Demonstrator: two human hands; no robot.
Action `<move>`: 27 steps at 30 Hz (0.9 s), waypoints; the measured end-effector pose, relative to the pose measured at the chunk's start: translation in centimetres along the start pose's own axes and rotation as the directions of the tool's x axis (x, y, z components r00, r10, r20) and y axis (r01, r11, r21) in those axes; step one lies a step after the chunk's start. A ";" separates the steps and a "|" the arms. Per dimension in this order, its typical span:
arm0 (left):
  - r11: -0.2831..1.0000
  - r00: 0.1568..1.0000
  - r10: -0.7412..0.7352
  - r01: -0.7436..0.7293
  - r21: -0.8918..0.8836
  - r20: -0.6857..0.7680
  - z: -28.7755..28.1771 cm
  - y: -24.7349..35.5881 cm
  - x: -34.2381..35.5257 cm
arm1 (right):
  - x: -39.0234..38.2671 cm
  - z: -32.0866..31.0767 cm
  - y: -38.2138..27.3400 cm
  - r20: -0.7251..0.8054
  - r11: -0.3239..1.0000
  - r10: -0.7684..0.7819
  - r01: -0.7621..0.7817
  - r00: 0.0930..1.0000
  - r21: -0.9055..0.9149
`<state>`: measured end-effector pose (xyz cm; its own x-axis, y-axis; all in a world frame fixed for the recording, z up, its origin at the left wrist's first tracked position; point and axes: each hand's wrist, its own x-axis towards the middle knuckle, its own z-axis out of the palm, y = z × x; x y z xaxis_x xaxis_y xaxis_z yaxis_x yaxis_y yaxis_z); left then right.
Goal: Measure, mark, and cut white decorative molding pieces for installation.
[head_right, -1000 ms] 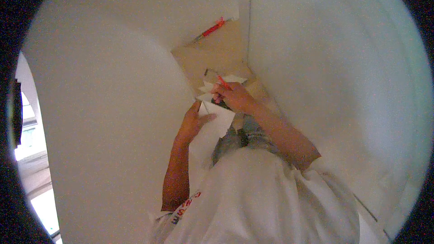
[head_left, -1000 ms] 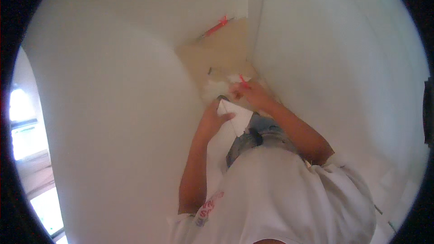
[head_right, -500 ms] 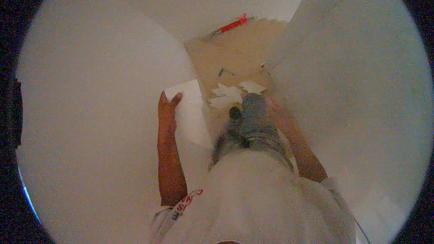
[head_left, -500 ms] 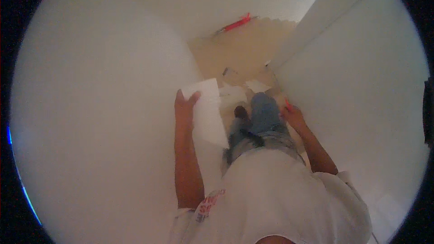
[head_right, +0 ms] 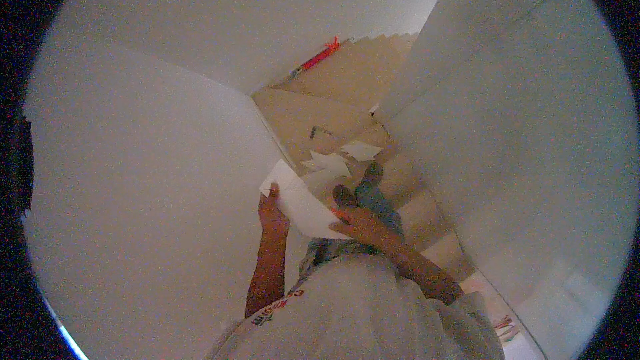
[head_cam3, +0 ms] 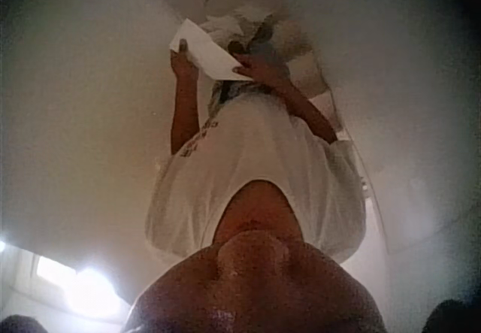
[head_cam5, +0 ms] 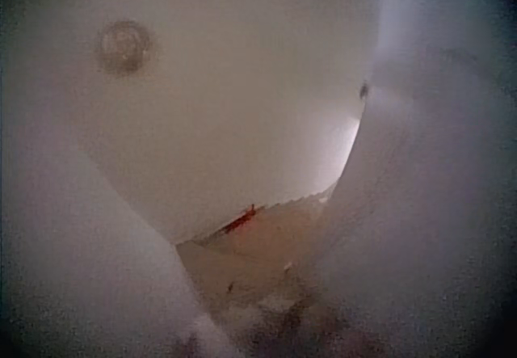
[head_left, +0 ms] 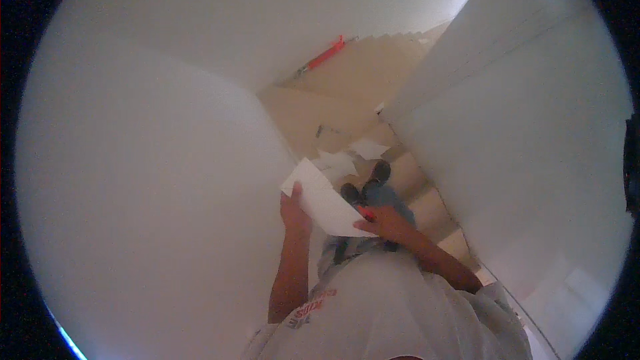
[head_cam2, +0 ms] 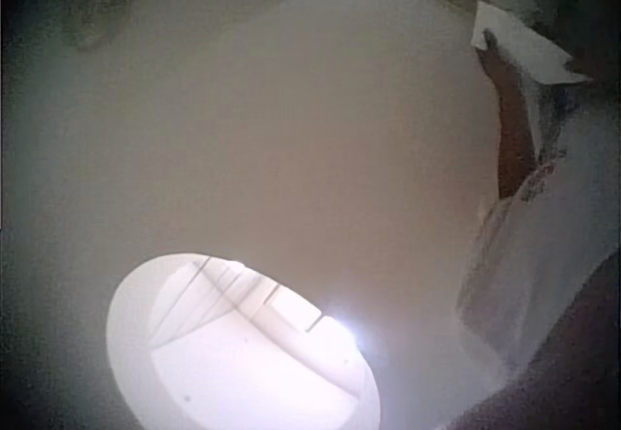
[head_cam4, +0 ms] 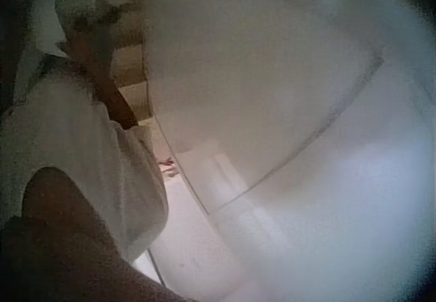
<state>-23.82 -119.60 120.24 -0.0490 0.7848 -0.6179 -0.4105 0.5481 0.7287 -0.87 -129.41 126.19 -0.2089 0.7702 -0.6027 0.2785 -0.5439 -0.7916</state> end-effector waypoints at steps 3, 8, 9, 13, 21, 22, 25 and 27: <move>0.995 0.995 -0.096 0.095 -0.036 -0.015 -0.1 1.0 -1.1 | 0.2 -0.4 -1.2 0.110 0.985 0.140 -0.127 0.984 -0.118; 0.999 0.999 -0.042 0.041 0.015 0.025 -2.2 6.6 -0.4 | 1.1 2.7 -3.8 0.121 0.998 0.012 -0.019 0.993 0.061; 0.997 0.998 -0.068 0.068 0.029 0.018 -1.7 7.5 0.1 | 1.5 2.5 -4.2 0.127 0.999 -0.002 -0.005 0.992 0.051; 0.998 0.999 -0.003 0.005 0.060 -0.041 1.8 11.0 -0.1 | 1.7 0.8 -6.3 0.103 0.996 -0.057 0.063 0.993 -0.056; 0.913 0.952 0.285 -0.306 0.269 0.115 5.8 11.0 5.6 | 2.1 -3.8 -6.9 -0.217 0.986 0.120 -0.090 0.969 0.143; 0.912 0.948 0.292 -0.316 0.263 0.128 7.9 11.9 5.8 | 2.6 -4.2 -5.5 -0.231 0.987 0.111 -0.080 0.967 0.140; 0.994 0.981 0.105 -0.108 0.005 0.160 11.9 14.3 7.9 | 4.3 -5.3 -2.9 -0.368 0.993 0.080 -0.104 0.926 -0.047; 0.980 0.967 0.084 -0.124 0.154 0.241 11.8 14.8 12.1 | 4.1 -6.4 -4.7 -0.360 0.969 0.212 -0.149 0.909 0.196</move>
<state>-19.69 -98.60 127.02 0.1373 0.8746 -0.4650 -0.2564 0.4849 0.8361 2.95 -121.64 128.07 0.2064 0.7043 -0.6792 0.1174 -0.7070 -0.6974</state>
